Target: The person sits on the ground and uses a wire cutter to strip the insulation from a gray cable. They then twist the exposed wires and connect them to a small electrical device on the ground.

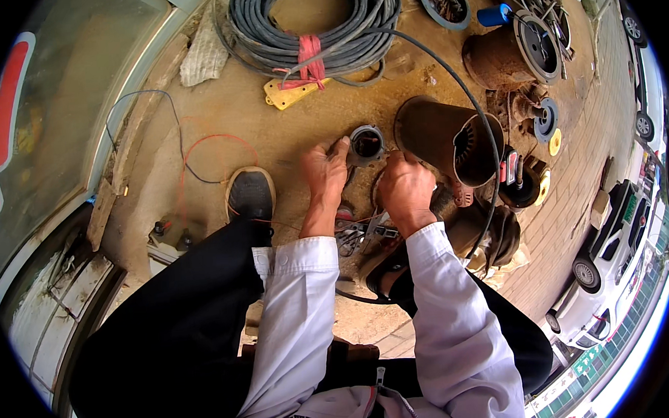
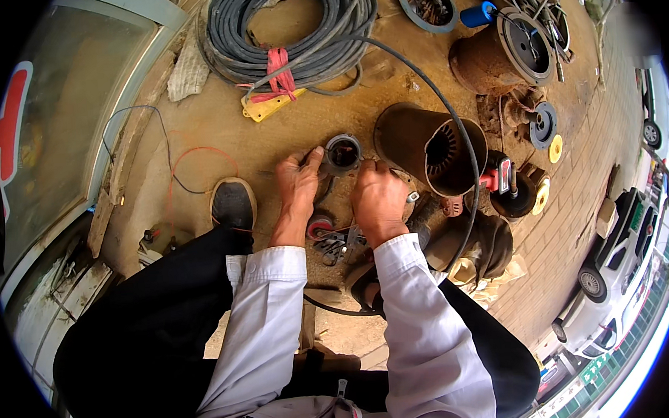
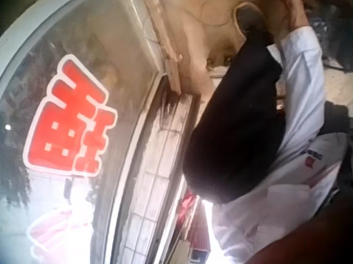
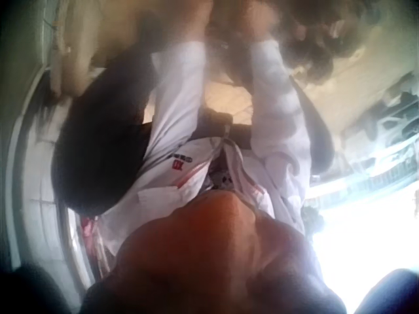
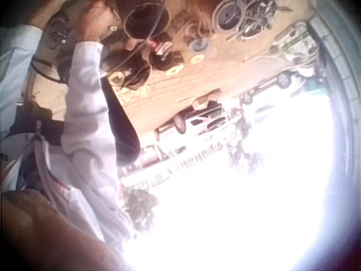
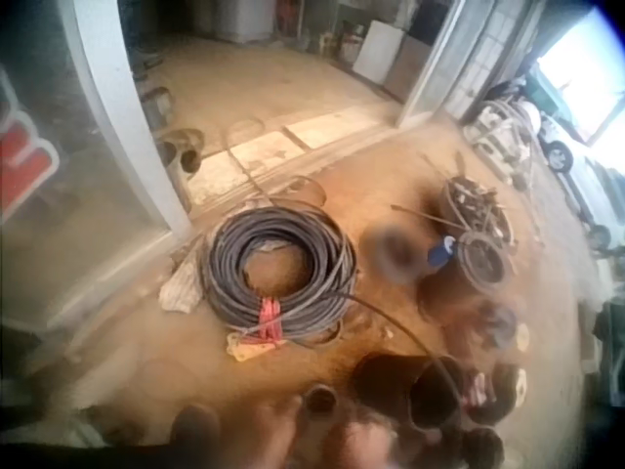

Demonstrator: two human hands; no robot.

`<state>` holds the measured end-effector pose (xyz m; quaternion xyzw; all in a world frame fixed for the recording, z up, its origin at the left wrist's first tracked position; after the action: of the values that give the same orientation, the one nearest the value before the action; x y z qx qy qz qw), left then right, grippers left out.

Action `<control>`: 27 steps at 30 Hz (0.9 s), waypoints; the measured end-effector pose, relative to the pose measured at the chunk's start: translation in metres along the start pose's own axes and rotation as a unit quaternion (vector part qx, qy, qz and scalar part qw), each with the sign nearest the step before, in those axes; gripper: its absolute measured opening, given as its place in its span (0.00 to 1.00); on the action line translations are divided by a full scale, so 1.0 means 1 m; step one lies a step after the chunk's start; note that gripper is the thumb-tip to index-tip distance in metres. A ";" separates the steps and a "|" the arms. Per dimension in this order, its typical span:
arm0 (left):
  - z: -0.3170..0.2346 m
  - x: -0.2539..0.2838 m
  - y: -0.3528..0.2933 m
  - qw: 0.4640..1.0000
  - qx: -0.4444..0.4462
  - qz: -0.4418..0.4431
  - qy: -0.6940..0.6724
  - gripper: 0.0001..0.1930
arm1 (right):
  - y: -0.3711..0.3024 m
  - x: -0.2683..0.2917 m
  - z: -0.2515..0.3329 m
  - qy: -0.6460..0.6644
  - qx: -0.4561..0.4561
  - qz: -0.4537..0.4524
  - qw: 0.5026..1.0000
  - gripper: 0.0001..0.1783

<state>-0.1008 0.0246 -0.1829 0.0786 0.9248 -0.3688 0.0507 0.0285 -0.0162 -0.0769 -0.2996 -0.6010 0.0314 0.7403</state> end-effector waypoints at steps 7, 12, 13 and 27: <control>0.003 0.004 0.000 0.997 0.059 -0.025 -0.043 0.09 | 0.011 0.011 -0.005 0.395 -0.054 -0.014 0.917 0.09; -0.019 -0.001 -0.013 0.991 0.090 -0.009 -0.094 0.09 | 0.029 -0.002 0.004 0.614 -0.028 0.007 0.789 0.14; -0.018 -0.001 -0.013 0.990 0.090 -0.005 -0.110 0.10 | 0.035 -0.012 0.000 0.533 -0.010 0.002 0.846 0.12; -0.019 0.003 -0.011 0.995 0.082 -0.017 -0.055 0.11 | 0.024 -0.020 -0.031 0.343 -0.043 -0.036 0.938 0.13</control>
<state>-0.1062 0.0302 -0.1625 0.0460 0.8885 -0.4479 0.0887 0.0584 -0.0174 -0.1084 -0.3017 -0.3222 -0.1257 0.8885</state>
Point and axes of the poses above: each hand's wrist, its own y-axis towards the middle knuckle, its own x-axis out of the back of the hand, z = x × y, the point moved 3 cm from there along y, towards the middle knuckle, and after that the axes turned 9 degrees about z, right-handed, at the moved point
